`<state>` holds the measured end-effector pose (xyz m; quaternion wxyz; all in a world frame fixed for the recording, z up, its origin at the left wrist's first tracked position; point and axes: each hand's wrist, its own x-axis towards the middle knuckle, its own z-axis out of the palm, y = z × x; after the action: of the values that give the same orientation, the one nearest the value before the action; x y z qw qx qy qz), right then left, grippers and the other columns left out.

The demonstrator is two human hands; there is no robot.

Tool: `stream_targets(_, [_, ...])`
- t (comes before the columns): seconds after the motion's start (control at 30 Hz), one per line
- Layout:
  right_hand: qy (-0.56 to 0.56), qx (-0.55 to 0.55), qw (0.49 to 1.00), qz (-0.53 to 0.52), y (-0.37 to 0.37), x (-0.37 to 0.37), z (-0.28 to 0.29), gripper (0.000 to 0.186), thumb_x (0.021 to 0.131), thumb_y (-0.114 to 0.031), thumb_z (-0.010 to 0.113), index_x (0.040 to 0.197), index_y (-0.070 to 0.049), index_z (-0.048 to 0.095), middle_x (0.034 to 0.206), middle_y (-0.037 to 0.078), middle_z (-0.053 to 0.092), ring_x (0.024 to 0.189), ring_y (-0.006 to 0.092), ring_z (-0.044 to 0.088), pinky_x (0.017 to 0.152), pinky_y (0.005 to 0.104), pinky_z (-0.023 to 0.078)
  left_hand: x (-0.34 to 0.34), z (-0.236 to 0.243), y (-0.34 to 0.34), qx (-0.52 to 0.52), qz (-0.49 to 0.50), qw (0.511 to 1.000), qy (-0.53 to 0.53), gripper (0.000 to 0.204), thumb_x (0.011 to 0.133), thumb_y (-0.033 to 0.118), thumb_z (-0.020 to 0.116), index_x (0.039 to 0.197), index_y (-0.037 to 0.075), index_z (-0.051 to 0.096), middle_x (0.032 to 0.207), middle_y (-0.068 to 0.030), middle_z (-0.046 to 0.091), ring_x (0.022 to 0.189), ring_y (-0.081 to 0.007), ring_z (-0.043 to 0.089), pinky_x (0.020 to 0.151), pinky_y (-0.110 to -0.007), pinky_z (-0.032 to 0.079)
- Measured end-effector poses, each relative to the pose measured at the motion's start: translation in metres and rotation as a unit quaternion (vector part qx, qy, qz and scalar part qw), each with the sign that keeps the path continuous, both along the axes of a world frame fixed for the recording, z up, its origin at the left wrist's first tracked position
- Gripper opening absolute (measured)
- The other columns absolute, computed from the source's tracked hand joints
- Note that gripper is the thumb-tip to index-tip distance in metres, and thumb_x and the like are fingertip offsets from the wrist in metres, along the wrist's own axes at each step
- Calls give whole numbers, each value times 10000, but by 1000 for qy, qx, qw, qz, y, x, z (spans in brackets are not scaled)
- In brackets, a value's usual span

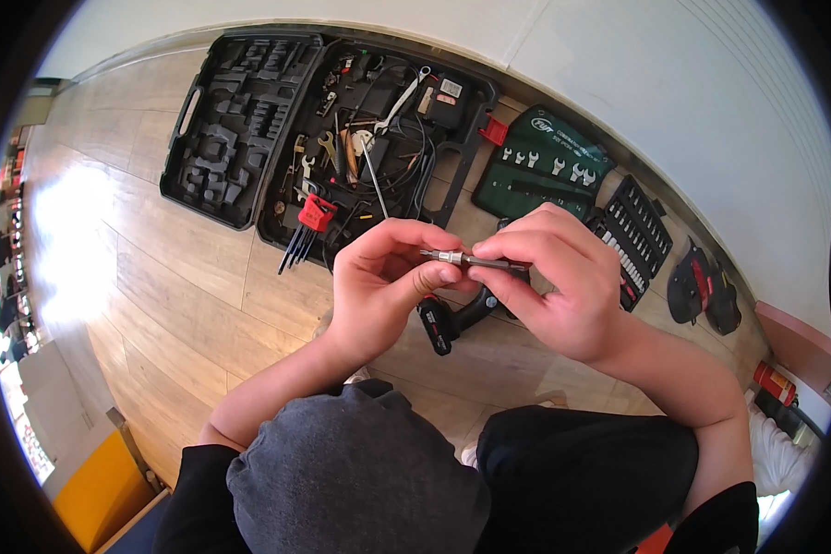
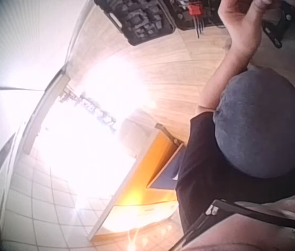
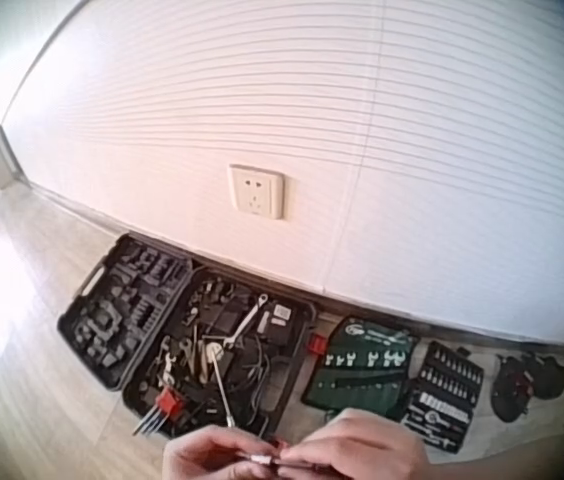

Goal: Preparing a power drill and socket for vehicle maintenance.

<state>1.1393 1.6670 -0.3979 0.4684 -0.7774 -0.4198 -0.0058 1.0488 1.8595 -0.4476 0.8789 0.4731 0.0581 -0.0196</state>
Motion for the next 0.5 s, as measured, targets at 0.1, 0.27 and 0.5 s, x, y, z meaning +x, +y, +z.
stream_targets(0.1, [14,4,1000,-5,-1,-2,-3,285,736,2,863,966,-30,698,873,78,691,739,244,650,630,343,513,1,0,-2,75,25,995,-65,223,946,-71,706,1158,-58,638,1089,-155,719,1000,-216,737,900,-347,631])
stream_targets(0.27, [36,7,999,-15,-1,-5,0,287,754,2,864,986,-31,698,884,84,695,740,234,655,626,337,520,2,-6,-2,74,26,992,-102,218,938,-101,699,1143,-63,635,1125,-154,684,1046,-206,709,909,-343,625])
stream_targets(0.5, [55,-1,998,-24,-3,-5,4,307,756,10,864,1011,-35,698,899,80,698,775,209,685,632,298,566,1,-5,-3,48,26,994,-99,228,934,-119,690,1141,-54,619,1148,-156,665,1072,-212,698,930,-357,625])
